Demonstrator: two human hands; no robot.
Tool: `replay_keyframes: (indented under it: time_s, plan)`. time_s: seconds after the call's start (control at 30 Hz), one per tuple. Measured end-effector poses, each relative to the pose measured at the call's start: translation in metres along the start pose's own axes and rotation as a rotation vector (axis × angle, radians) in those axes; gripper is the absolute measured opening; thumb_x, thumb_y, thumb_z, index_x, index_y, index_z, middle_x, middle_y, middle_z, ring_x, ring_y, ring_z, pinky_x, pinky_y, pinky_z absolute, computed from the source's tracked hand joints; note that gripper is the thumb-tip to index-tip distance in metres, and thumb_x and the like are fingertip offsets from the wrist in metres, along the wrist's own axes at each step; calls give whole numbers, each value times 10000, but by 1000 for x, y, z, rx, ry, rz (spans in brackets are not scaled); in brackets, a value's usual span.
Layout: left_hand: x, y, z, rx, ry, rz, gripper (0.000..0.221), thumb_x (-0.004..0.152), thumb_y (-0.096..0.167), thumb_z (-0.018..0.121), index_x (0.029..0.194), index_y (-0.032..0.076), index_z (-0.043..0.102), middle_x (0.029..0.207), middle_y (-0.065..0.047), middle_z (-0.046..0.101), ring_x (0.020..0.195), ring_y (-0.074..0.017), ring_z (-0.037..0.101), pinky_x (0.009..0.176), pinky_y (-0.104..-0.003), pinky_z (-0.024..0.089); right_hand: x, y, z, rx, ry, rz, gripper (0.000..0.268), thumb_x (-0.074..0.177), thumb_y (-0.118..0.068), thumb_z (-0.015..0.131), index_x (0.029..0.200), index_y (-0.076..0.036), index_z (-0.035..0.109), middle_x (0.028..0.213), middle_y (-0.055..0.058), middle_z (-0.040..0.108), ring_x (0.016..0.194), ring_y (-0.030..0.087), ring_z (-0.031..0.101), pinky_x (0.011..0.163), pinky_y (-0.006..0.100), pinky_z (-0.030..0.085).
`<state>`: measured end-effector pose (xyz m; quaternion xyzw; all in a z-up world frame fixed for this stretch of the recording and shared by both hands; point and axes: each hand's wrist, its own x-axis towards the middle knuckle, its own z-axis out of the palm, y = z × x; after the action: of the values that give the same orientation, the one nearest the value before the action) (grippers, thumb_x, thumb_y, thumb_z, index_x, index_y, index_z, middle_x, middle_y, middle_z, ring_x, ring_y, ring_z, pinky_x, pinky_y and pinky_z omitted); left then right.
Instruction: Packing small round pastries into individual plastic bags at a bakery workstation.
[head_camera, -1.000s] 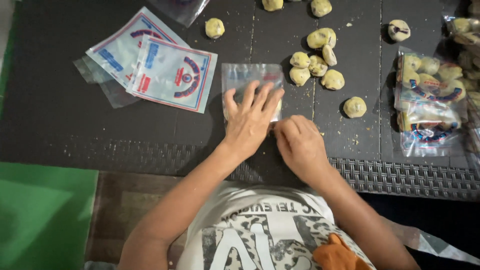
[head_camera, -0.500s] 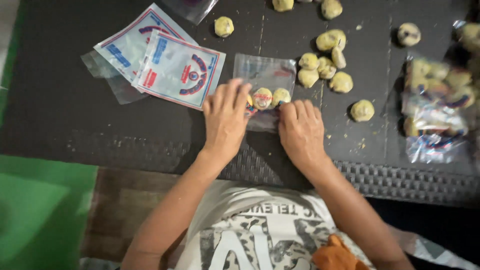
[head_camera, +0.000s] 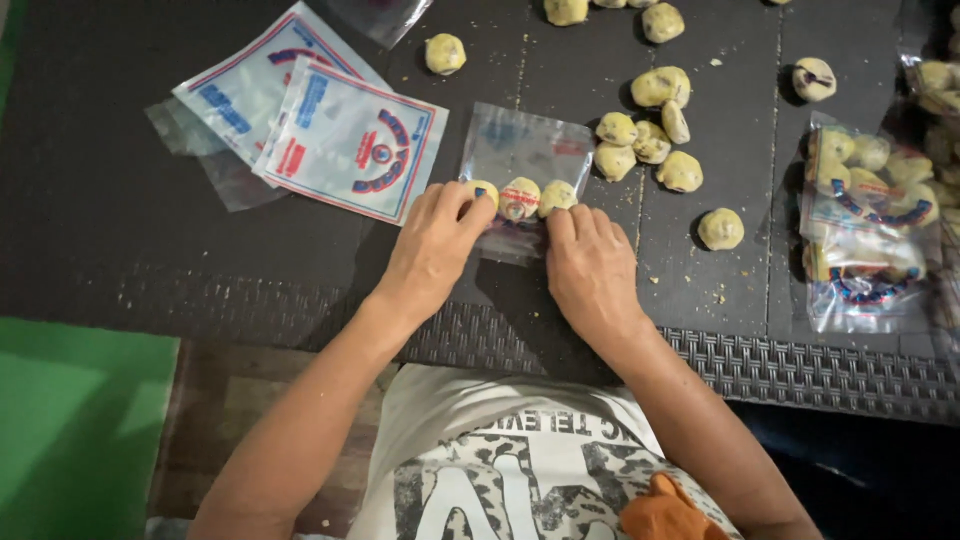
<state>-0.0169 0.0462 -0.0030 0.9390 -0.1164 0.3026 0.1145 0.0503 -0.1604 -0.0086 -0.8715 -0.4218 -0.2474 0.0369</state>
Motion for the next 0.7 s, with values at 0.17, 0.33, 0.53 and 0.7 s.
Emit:
replay_keyframes:
  time_s: [0.17, 0.33, 0.53, 0.7]
  plan:
    - [-4, -2, 4, 62, 26, -2, 178, 903, 80, 690, 1025, 91, 561, 873, -29, 411, 785, -242, 583, 698, -330, 502, 6, -2, -2, -42, -9, -5, 128, 786, -156, 581, 901, -119, 539, 802, 31, 488, 733, 232, 573, 635, 333, 469]
    - [-9, -5, 4, 130, 62, -17, 91, 945, 84, 626, 1004, 75, 558, 837, -56, 430, 736, -252, 564, 692, -337, 500, 15, -6, -4, 28, -29, -17, 130, 809, -133, 570, 933, -115, 537, 804, 27, 482, 722, 236, 573, 645, 337, 479]
    - [-12, -8, -12, 138, 53, -47, 109, 940, 65, 640, 1012, 81, 559, 840, -40, 445, 726, -223, 579, 700, -297, 518, 20, -9, 11, 58, -14, -47, 138, 824, -124, 566, 956, -104, 530, 820, 38, 491, 745, 238, 587, 665, 326, 489]
    - [-7, -4, -28, 167, 29, -80, 143, 961, 72, 604, 1101, 77, 578, 991, -84, 512, 799, -240, 547, 695, -345, 460, 26, -13, 13, 23, 11, -33, 253, 795, -168, 582, 1042, -110, 570, 823, 27, 505, 751, 220, 599, 643, 319, 477]
